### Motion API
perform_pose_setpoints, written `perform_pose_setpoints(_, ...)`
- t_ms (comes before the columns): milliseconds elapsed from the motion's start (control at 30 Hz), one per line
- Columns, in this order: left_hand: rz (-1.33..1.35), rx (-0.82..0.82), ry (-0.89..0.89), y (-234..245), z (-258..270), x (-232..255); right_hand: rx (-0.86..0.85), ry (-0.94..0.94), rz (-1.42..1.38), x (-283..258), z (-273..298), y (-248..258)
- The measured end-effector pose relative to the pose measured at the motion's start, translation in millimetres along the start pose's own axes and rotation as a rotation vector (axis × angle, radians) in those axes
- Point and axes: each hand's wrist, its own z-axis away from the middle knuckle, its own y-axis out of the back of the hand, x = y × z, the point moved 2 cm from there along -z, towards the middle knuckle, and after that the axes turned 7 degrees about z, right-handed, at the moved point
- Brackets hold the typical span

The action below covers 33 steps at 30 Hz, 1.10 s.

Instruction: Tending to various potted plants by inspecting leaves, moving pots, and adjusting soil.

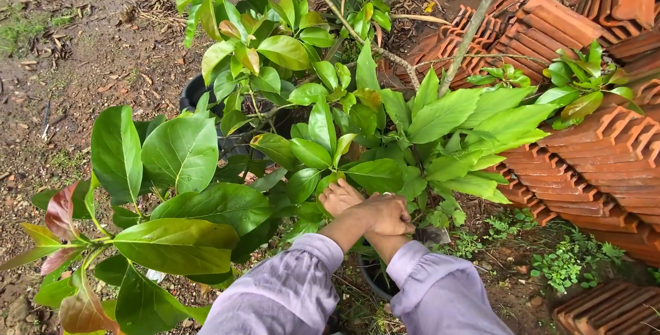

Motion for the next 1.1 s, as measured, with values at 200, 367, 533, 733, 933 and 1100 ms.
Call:
perform_pose_setpoints(200, -0.331, 0.281, 0.203, 27, 15, -46, 0.059, -0.146, -0.071, 2, 3, -7)
perform_pose_setpoints(367, -0.464, 0.397, 0.27, 13, 11, -144, 0.142, -0.43, -0.237, -2, 30, -1)
perform_pose_setpoints(533, -0.489, 0.239, 0.317, 16, 26, -140, 0.229, -0.561, -0.69, 28, 84, 38)
perform_pose_setpoints(733, -0.672, 0.257, 0.329, 19, 19, -144, 0.211, -0.737, -0.763, 70, 155, 47)
perform_pose_setpoints(933, -0.741, 0.271, 0.354, 44, 52, -97, 0.05, -1.001, -0.834, 70, 188, 20)
perform_pose_setpoints(1100, -0.727, 0.253, 0.266, 49, 71, -76, -0.056, -1.001, -1.074, 43, 149, 68)
